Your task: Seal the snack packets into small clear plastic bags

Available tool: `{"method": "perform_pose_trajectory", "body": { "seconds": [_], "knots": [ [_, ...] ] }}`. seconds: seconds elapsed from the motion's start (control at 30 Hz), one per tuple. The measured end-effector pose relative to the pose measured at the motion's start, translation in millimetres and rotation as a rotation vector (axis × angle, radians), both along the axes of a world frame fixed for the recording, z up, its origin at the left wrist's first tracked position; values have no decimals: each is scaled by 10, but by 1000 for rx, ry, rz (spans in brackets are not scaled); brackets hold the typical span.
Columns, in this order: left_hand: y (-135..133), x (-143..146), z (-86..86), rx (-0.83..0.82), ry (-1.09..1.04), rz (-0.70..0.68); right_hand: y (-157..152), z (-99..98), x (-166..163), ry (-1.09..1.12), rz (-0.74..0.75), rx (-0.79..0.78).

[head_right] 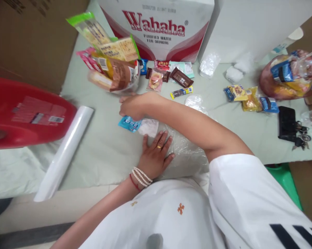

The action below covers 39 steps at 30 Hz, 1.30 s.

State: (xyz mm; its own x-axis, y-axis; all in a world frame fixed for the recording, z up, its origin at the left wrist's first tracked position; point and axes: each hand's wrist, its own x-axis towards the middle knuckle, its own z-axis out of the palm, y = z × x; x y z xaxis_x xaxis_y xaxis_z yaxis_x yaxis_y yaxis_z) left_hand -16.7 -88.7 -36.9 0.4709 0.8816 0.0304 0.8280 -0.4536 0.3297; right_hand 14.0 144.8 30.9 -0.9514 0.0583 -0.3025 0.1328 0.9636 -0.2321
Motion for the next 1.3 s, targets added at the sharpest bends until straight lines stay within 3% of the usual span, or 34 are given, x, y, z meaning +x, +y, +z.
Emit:
{"method": "perform_pose_trajectory", "body": {
  "seconds": [0.1,0.23,0.4,0.5,0.63,0.8,0.87,0.93,1.07,1.13,1.2,1.3],
  "knots": [
    [-2,-4,2,-7,-12,-6,-59,-75,-53,-59,-119,41],
    [-2,-4,21,-19,-19,-7,-163,134,269,54,-253,-17],
    [6,-1,39,-44,-51,22,-464,513,1373,300,-668,31],
    [14,-18,35,-47,-76,54,-846,590,2215,377,-988,136],
    [14,-70,20,-25,-94,78,-1474,358,3021,410,-1267,234],
    [9,-124,20,-23,-34,110,-1966,-162,3330,199,-1491,198],
    [10,-124,25,-19,-10,123,-2006,-255,3377,172,-1517,205],
    [13,-114,31,-15,8,133,-1974,-229,3421,204,-1535,216],
    [21,-85,44,-35,31,155,-1809,77,3371,350,-1536,106],
    [22,-72,47,-42,36,164,-1710,231,3210,408,-1413,-47],
    [20,-62,48,-38,39,175,-1601,299,2972,387,-1199,-225],
    [14,-65,49,-38,52,189,-1416,213,2583,226,-891,-418]
  ]
}}
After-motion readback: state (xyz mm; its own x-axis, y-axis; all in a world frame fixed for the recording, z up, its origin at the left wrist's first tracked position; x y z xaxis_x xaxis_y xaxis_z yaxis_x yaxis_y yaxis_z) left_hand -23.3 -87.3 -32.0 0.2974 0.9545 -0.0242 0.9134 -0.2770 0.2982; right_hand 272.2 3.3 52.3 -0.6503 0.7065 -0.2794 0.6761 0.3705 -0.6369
